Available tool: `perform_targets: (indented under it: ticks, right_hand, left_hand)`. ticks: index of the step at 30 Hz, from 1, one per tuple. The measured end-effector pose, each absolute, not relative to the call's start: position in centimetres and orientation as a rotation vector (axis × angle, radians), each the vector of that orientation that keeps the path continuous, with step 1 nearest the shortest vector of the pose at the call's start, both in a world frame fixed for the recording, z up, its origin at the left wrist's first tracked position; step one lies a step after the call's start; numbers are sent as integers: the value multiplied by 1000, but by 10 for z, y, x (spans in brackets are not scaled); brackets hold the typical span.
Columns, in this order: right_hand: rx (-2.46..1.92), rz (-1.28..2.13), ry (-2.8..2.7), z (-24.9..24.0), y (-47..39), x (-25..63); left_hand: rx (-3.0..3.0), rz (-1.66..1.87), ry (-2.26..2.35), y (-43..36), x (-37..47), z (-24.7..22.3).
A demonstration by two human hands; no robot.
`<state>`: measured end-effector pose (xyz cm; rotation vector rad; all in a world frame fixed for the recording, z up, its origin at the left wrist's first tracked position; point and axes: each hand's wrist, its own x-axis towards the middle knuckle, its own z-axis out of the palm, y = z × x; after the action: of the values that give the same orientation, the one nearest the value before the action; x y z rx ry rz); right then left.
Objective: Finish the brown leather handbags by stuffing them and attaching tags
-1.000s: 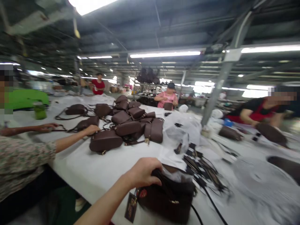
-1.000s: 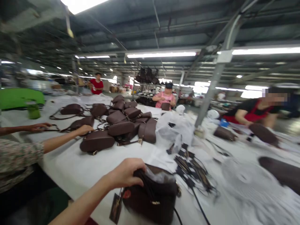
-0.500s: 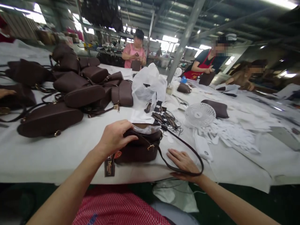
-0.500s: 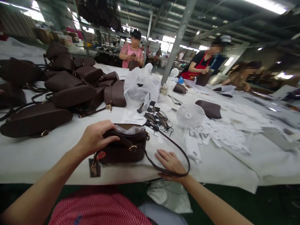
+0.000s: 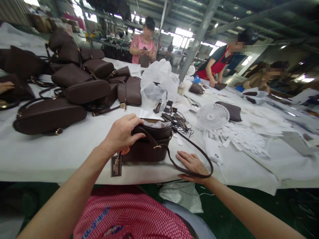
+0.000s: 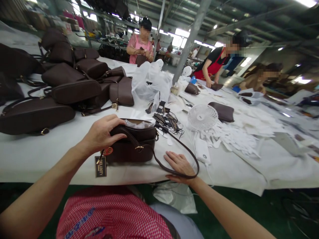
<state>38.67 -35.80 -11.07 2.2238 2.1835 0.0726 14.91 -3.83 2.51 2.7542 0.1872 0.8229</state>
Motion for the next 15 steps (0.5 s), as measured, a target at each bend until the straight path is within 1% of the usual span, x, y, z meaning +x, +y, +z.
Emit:
perform_targets:
  ticks: [6,9,12,14,15]
  right_hand:
    - [2149,199,2235,-116,-365,396]
    - [2116,230,2282,-121,-364,399]
    - [2190,231,2245,-123,-370,389]
    - [2303,148,2203,-117,-381,380]
    - [2355,48,2200,-110,-387,377]
  left_hand:
    - [2791,900,218,-38,147,16]
    - [2709,912,234,-36,144,10]
    - [2613,889,217,-36,137,5]
    - [2587,876,231,-38,131,1]
    - [2586,866,247,-39,129,-2]
